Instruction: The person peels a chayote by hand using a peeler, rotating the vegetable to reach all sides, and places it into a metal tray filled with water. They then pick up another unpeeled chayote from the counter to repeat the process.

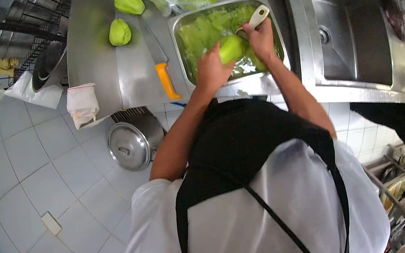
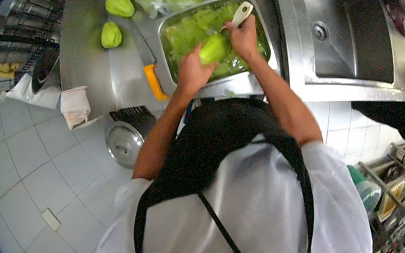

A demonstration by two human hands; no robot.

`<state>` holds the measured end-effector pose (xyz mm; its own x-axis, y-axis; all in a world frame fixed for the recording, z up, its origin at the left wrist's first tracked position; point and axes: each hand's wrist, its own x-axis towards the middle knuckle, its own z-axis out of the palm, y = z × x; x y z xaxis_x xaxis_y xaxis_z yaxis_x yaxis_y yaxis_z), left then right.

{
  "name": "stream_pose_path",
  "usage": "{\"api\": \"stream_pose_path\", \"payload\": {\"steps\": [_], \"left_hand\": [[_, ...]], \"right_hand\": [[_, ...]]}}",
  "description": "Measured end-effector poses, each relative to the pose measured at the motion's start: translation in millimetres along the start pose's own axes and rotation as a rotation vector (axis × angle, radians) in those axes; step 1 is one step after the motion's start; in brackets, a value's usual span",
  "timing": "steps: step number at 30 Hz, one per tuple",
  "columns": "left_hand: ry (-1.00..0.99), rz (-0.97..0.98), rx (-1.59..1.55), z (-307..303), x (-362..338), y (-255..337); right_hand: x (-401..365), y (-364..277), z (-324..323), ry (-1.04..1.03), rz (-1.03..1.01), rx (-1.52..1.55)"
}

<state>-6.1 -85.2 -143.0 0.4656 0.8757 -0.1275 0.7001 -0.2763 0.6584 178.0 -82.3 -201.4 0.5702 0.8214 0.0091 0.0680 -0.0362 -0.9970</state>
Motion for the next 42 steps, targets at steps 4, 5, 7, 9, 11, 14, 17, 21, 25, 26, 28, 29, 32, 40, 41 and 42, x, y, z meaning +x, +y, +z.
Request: {"api": "stream_pose_path", "payload": {"steps": [4,5,7,9,11,14,17,21,25,26,28,29,32,40,41,42], "left_hand": [[0.126,0.033,-0.054,6,-7,-11],[0.114,0.041,-0.048,9,-14,-14],[0.128,0.082,-0.028,6,-8,-15],[0.096,0.060,-0.038,5,-8,-12],[0.085,0.063,-0.040,4,-7,-8],[0.093,0.078,-0.030,3,-8,-7],[0.086,0.070,-0.042,4,-6,-9],[0.087,0.070,-0.059,3,-8,-9],[0.172,0.151,-0.052,7,-6,-12],[0.142,0.117,-0.066,8,-13,-14],[0.119,0.083,-0.098,1,-6,-6],[0.122,0.075,-0.084,-1,0,-4],[0.114,0.067,-0.071,2,-4,-12],[0.081,0.048,-0.061,10,-20,-18],[0.083,0.051,-0.050,10,-20,-27],[0.090,0.054,-0.043,10,-14,-34]], "right_hand": [[3,18,-3,-0.027,0.009,0.146],[-3,25,-8,-0.052,0.051,0.195],[9,0,-6,-0.107,0.093,0.310],[9,-15,-2,-0.110,0.131,0.314],[-3,-28,5,-0.133,0.214,0.386],[-4,-31,8,-0.132,0.236,0.368],[-2,-29,6,-0.153,0.256,0.409],[-3,-22,9,-0.129,0.220,0.382],[18,-3,16,-0.117,0.214,0.327],[16,-2,17,-0.124,0.211,0.263],[22,8,21,-0.127,0.178,0.185],[33,19,21,-0.129,0.163,0.217],[16,-9,24,-0.111,0.230,0.322],[19,34,19,-0.048,0.071,0.071],[34,35,19,-0.058,0.057,0.122],[49,24,20,-0.072,0.040,0.171]]}}
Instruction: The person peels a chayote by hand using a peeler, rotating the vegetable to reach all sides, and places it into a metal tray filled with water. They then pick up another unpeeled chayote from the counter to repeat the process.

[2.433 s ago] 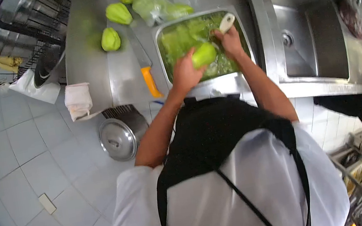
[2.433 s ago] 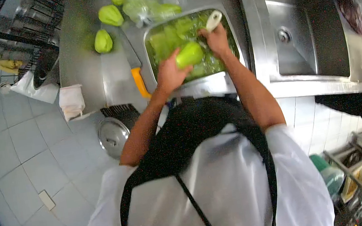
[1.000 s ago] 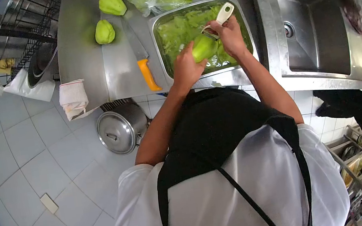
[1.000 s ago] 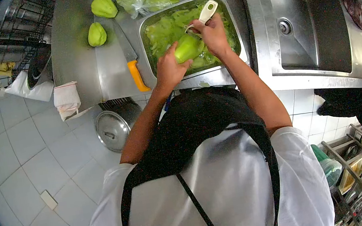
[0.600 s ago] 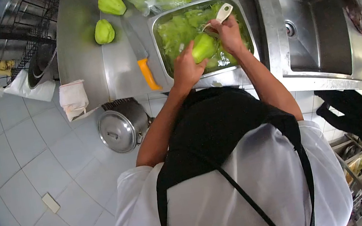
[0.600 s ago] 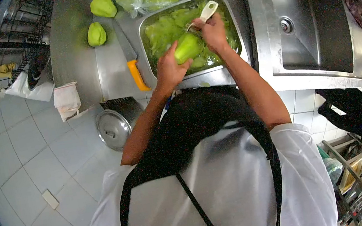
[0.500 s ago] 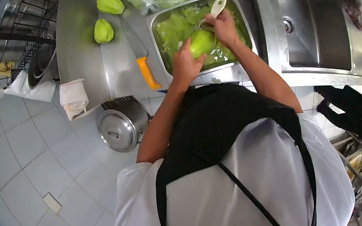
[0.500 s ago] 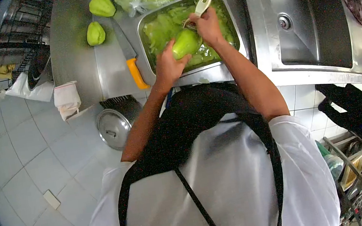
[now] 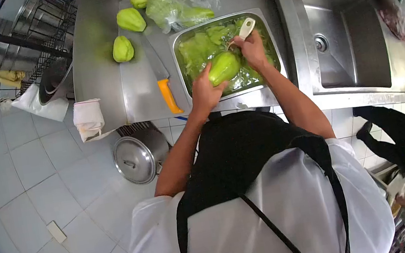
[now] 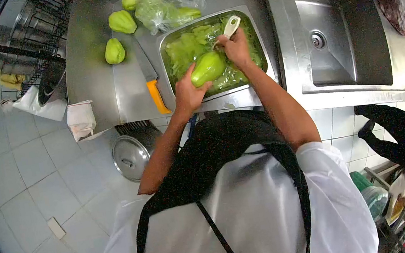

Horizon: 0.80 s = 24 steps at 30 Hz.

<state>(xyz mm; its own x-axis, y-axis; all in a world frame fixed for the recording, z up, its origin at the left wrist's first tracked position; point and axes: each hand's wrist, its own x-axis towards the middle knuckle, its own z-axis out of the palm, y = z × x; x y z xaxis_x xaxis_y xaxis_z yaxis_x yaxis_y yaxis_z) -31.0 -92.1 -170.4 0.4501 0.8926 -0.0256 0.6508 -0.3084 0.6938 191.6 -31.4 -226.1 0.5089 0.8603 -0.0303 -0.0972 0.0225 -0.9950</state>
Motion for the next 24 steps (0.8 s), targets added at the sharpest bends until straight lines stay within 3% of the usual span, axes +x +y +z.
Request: {"api": "stream_pose_path", "payload": {"steps": [5,9,10,13,16,19,24], "left_hand": [[-0.009,-0.062,-0.076,-5,-5,2],[0.102,0.040,-0.032,1,0,1],[0.139,0.057,-0.053,0,1,5],[0.062,-0.027,-0.282,-12,14,28],[0.060,-0.112,-0.202,-14,24,34],[0.072,-0.145,-0.160,-6,37,27],[0.052,-0.170,-0.190,-6,53,35]], "right_hand": [[-24,-17,-9,-0.024,0.028,0.115],[-32,-47,-16,0.030,-0.164,-0.357],[-30,-47,-17,0.059,-0.190,-0.353],[-24,-36,-25,0.041,-0.207,-0.433],[-29,-53,-32,-0.069,-0.074,-0.739],[-30,-56,-29,0.131,-0.238,-0.577],[-20,-24,-25,0.068,-0.099,-0.477]]}}
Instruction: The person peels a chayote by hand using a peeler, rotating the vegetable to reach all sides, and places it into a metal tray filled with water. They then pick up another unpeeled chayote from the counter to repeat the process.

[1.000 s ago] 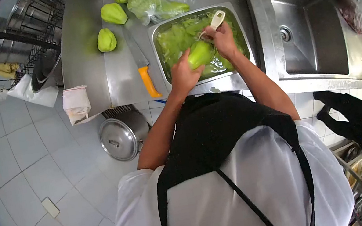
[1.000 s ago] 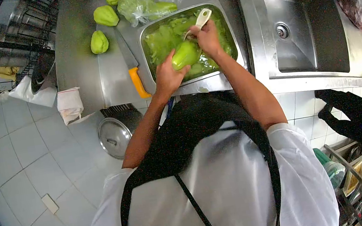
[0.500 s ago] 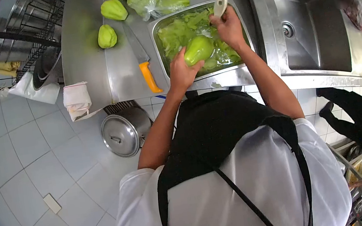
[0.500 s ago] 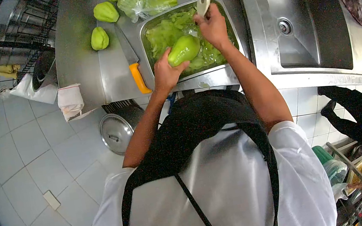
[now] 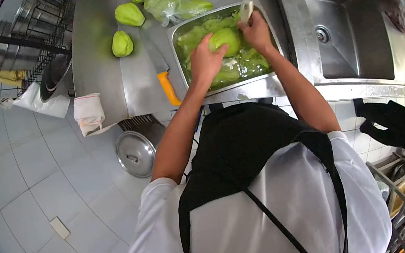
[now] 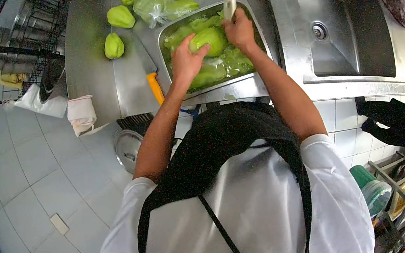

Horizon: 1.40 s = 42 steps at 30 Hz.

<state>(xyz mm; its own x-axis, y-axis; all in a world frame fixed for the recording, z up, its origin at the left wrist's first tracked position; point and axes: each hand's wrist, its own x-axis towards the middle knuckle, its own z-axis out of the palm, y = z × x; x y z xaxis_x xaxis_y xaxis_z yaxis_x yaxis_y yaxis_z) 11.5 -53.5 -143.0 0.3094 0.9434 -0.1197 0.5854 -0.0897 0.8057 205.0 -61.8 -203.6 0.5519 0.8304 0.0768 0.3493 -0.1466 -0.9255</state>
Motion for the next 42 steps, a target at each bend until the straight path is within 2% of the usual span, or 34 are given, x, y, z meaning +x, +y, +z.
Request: {"api": "stream_pose_path", "payload": {"steps": [2,4,7,9,12,16,19,32,38,42], "left_hand": [[0.006,0.001,0.002,0,5,9],[-0.005,-0.052,-0.017,-5,1,26],[0.102,0.208,0.354,-5,-7,21],[0.058,0.186,0.306,-6,-14,24],[0.044,0.227,0.262,0,-18,21],[0.013,0.215,0.251,6,-21,19],[0.036,0.218,0.301,11,-21,18],[0.057,0.184,0.264,14,-23,22],[0.104,0.165,0.229,20,-22,16],[0.092,0.117,0.205,17,-26,21]], "right_hand": [[-12,-11,6,-0.058,-0.001,-0.080],[-15,11,18,-0.073,0.008,-0.008],[-23,14,16,-0.106,0.014,-0.064],[-26,11,16,-0.082,0.021,0.005],[-14,-3,10,0.088,-0.060,0.451],[-13,-67,-22,-0.140,0.362,0.846],[-19,-71,-22,-0.301,0.449,0.892],[-27,-76,-7,-0.267,0.470,0.879],[-33,-75,-1,-0.289,0.389,0.764],[-36,-58,4,-0.236,0.387,0.853]]}}
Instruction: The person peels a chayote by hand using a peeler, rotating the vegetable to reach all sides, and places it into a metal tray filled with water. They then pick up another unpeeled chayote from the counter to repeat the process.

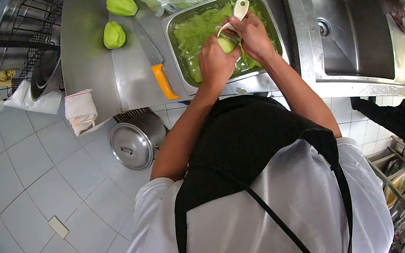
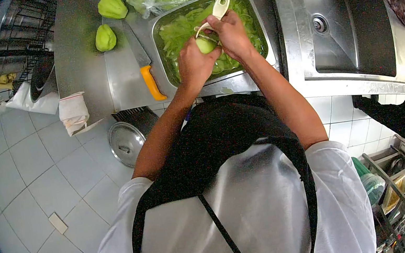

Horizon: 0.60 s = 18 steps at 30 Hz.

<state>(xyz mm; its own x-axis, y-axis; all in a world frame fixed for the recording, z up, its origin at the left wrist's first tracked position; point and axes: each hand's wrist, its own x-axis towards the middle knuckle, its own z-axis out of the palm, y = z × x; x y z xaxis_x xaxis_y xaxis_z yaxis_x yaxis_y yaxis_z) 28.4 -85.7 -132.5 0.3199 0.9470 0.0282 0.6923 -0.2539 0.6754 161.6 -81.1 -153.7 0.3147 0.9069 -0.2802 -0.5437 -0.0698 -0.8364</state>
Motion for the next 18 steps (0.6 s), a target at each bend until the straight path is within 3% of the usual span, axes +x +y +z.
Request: {"api": "stream_pose_path", "payload": {"steps": [6,12,16,18], "left_hand": [[0.021,-0.024,-0.005,1,-2,-2],[0.044,0.042,0.011,-1,-10,-11],[0.014,0.005,-0.010,-1,-9,-6],[0.005,0.012,0.002,-4,-3,-5]], "right_hand": [[19,16,-17,-0.046,-0.050,-0.001],[55,53,-42,0.180,-0.092,-0.183],[69,64,-51,0.164,-0.163,-0.307],[73,76,-63,0.236,-0.301,-0.467]]}}
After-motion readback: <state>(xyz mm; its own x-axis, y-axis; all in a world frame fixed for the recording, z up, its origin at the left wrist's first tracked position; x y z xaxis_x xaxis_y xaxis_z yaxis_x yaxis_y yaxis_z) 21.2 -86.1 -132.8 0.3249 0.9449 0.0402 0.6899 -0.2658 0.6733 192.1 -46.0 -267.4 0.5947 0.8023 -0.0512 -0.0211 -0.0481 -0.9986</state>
